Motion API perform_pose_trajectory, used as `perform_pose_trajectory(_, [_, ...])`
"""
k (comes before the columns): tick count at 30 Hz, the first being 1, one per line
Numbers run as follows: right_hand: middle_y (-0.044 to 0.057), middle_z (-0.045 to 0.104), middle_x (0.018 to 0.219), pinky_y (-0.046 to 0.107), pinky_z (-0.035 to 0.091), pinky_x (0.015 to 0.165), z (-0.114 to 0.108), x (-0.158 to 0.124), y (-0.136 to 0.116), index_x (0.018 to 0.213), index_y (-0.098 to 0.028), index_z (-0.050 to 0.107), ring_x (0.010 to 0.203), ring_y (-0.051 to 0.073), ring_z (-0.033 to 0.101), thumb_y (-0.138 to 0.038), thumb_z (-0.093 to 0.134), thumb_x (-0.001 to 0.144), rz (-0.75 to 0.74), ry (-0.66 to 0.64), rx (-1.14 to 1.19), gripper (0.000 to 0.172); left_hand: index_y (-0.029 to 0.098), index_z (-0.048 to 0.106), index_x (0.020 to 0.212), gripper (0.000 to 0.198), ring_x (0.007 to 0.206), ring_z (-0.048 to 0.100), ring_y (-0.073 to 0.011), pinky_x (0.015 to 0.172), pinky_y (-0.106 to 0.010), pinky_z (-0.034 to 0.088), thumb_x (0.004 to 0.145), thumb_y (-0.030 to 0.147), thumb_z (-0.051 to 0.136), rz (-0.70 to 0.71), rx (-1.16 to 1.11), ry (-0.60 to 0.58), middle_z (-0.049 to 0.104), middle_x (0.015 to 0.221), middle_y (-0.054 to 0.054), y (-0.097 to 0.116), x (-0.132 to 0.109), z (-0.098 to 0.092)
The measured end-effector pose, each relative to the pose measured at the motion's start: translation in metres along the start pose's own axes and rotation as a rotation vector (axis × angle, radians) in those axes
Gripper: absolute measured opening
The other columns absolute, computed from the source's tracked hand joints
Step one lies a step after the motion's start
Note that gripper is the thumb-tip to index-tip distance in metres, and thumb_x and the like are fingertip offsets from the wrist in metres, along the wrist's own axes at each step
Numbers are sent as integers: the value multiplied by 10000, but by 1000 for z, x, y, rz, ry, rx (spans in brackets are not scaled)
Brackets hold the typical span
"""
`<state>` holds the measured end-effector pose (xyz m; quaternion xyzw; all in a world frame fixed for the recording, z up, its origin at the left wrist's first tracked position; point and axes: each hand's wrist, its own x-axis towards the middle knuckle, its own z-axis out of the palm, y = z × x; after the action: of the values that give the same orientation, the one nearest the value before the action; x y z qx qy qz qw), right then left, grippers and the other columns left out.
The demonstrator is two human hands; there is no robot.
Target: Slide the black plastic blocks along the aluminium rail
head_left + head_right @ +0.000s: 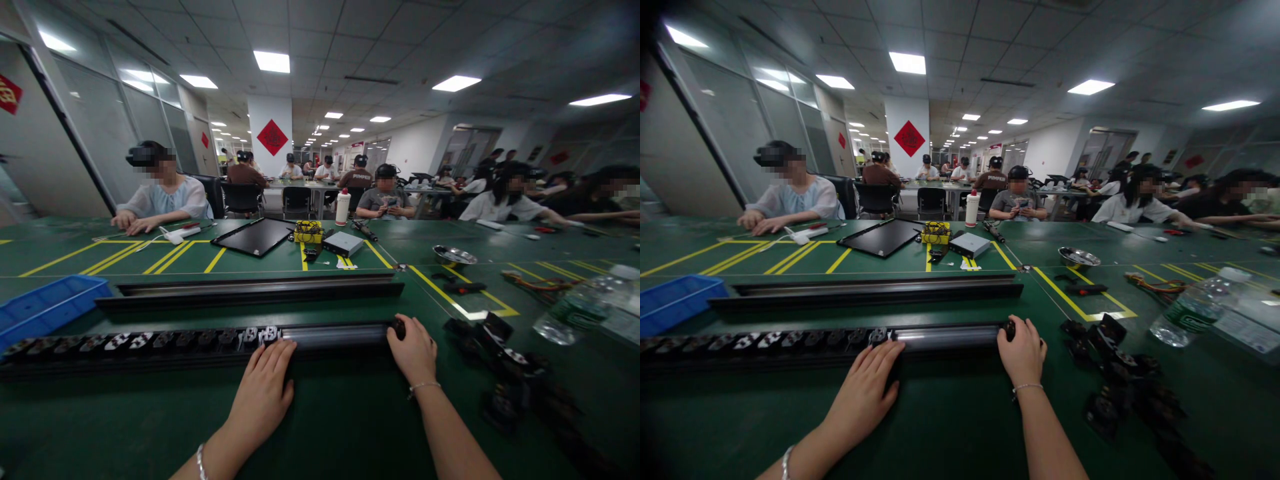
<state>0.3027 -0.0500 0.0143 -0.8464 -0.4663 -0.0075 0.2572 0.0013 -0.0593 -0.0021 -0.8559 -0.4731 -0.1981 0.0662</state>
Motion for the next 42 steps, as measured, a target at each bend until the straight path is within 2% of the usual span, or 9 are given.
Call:
perform_pose_trajectory(13, [106, 469, 1315, 505, 239, 1027, 2, 3, 3, 1208, -223, 503, 1278, 257, 346, -371, 371, 813, 35, -20, 39, 442, 231, 381, 1331, 565, 1232, 459, -211, 1071, -437, 309, 775, 161, 458, -12, -11, -7, 527, 1322, -50, -1, 0, 1])
perform_pose_trajectory(27, [107, 529, 1252, 444, 307, 998, 3, 6, 8, 1211, -186, 507, 1187, 260, 443, -346, 375, 803, 34, 27, 92, 458, 225, 388, 1325, 558, 1225, 468, -209, 1066, -438, 318, 774, 166, 455, -10, -7, -17, 531, 1319, -53, -1, 0, 0])
perform_pose_trajectory(31, [127, 501, 1298, 408, 282, 1032, 8, 6, 13, 1211, -146, 511, 1240, 262, 388, -320, 416, 773, -21, 123, 102, 481, 229, 397, 1319, 559, 1218, 474, -211, 1066, -430, 315, 768, 166, 463, -4, -11, 7, 535, 1314, -55, -1, -1, 1])
perform_pose_trajectory(35, [135, 427, 1372, 417, 250, 1055, 11, 6, 15, 1218, -131, 514, 1304, 280, 305, -344, 414, 781, -11, 129, 59, 496, 234, 386, 1327, 567, 1222, 469, -210, 1068, -430, 311, 769, 166, 460, -6, -13, 12, 532, 1319, -50, -1, -1, 3])
perform_pose_trajectory(42, [167, 474, 1323, 414, 286, 1041, 6, 8, 14, 1213, -107, 524, 1261, 279, 375, -361, 394, 800, -23, 76, 36, 501, 229, 387, 1327, 559, 1227, 465, -209, 1069, -438, 311, 776, 164, 452, -11, -7, -9, 532, 1319, -49, 0, 0, 0])
